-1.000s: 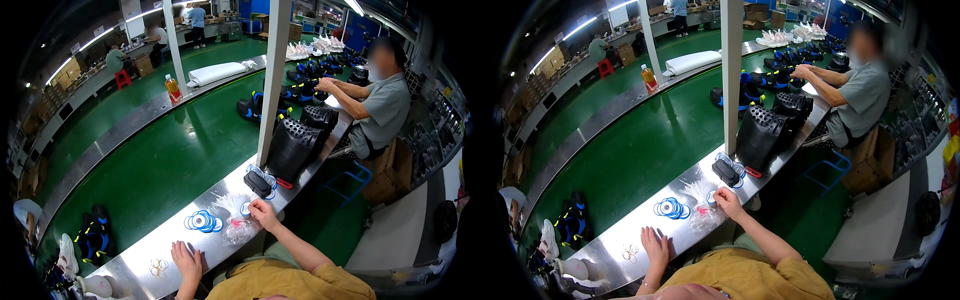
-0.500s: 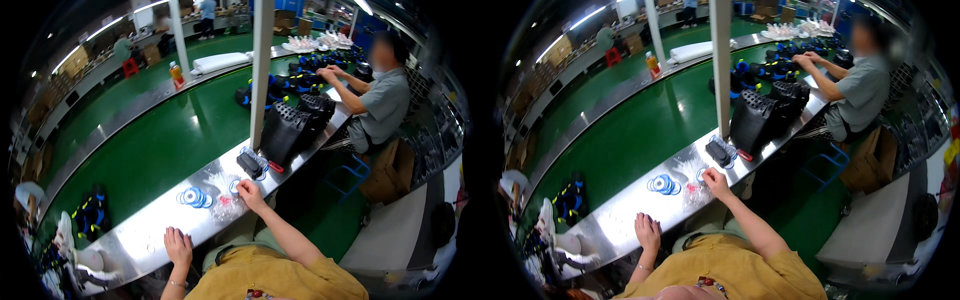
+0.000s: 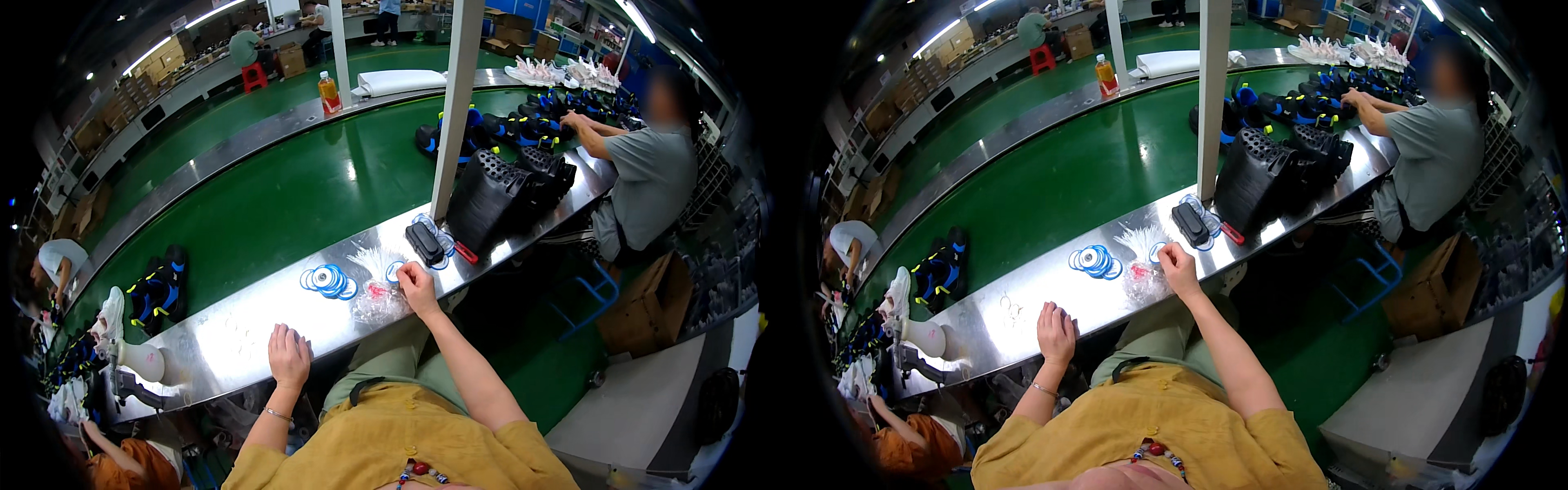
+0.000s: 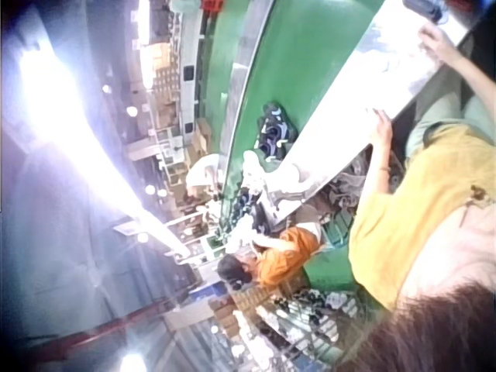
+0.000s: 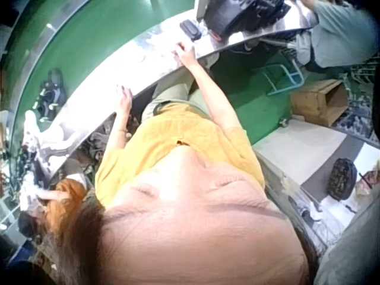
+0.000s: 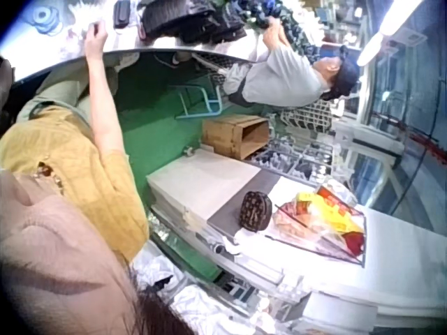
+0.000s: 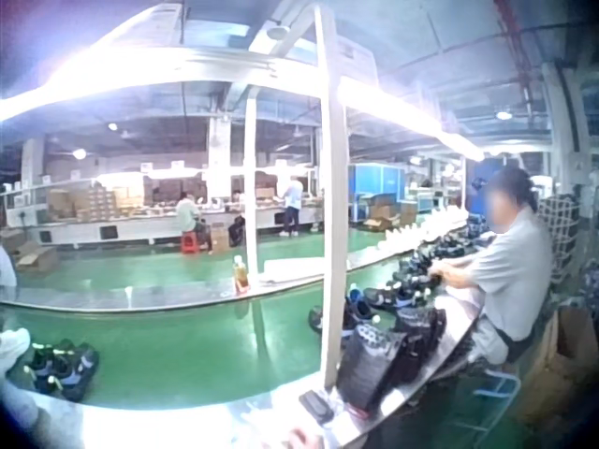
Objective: The person repeatedly picks small circular tags from a pile on the table, attaches each to a shoe on the conveyor belt, and moves the shoes forward. The person handles multiple shoes and tags throughout the clip.
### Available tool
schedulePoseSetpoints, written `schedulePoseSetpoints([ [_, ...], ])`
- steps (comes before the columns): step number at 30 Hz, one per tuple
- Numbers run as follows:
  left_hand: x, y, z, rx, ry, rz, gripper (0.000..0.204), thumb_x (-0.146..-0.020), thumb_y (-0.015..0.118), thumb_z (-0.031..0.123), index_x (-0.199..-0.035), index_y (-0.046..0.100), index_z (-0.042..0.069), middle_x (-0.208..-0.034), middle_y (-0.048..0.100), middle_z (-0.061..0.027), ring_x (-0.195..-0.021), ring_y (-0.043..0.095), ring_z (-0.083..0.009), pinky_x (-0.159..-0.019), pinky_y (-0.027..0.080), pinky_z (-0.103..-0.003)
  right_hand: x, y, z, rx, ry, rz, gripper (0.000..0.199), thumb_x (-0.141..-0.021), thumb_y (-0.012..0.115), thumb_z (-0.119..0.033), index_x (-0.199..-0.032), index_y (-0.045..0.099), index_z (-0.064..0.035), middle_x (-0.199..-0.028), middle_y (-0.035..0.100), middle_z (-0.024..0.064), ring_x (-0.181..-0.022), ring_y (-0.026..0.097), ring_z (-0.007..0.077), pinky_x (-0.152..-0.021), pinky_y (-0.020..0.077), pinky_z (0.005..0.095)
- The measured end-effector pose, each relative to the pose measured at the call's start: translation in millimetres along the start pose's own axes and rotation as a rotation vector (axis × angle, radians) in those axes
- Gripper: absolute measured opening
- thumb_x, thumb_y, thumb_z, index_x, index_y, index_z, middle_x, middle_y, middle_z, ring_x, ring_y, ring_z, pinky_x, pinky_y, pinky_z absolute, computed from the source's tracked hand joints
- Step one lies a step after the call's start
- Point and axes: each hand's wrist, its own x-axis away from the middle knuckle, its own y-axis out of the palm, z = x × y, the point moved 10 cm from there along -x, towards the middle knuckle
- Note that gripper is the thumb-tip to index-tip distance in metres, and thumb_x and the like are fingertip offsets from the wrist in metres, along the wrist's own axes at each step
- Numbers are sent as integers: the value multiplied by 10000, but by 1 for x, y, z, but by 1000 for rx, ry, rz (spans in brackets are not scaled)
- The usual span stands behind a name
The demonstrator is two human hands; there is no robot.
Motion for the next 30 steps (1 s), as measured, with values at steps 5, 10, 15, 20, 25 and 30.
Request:
schedulePoseSetpoints([
  [5,-3,1,3,-16,3,14,242,-809,596,121,-996,556,-27,-1119,558,-236,-1107,509,-417,-963,405,-473,2,-7,2,-2,-13,59,81,-855,619,-59,-809,568,-17,-618,511,-9,-556,460,53,-510,377,227],
  [10,-7,-3,6,-31,-11,20,239,-798,592,123,-982,569,-29,-1102,569,-231,-1094,524,-405,-959,415,-464,5,-12,12,-26,25,45,68,-866,618,-61,-832,583,-14,-639,527,-26,-568,464,39,-514,378,209],
  [15,-9,-6,-2,-37,-43,47,250,-787,593,117,-985,579,-35,-1100,579,-227,-1092,540,-383,-964,421,-454,6,-5,13,-39,21,15,33,-900,575,-47,-877,557,-32,-691,514,-28,-587,456,39,-523,358,188],
  [20,-7,-11,-16,-49,-79,37,265,-775,587,105,-977,583,-67,-1073,597,-229,-1065,563,-374,-970,430,-439,11,5,34,-53,141,-40,52,-927,551,-98,-886,546,-66,-691,481,-38,-544,406,25,-469,326,186],
  [25,0,-15,-37,-2,-113,56,301,-747,623,92,-997,591,-72,-1091,609,-225,-1072,576,-355,-983,437,-416,17,7,18,-214,324,135,32,-926,545,-92,-902,557,-75,-622,422,-46,-475,340,26,-406,251,177],
  [30,13,-29,-43,39,-168,127,332,-772,636,180,-985,582,-68,-1100,592,-245,-1077,565,-366,-974,437,-427,2,2,-44,-46,46,302,59,-914,573,-88,-926,561,-32,-630,422,-27,-502,338,35,-426,238,174],
])
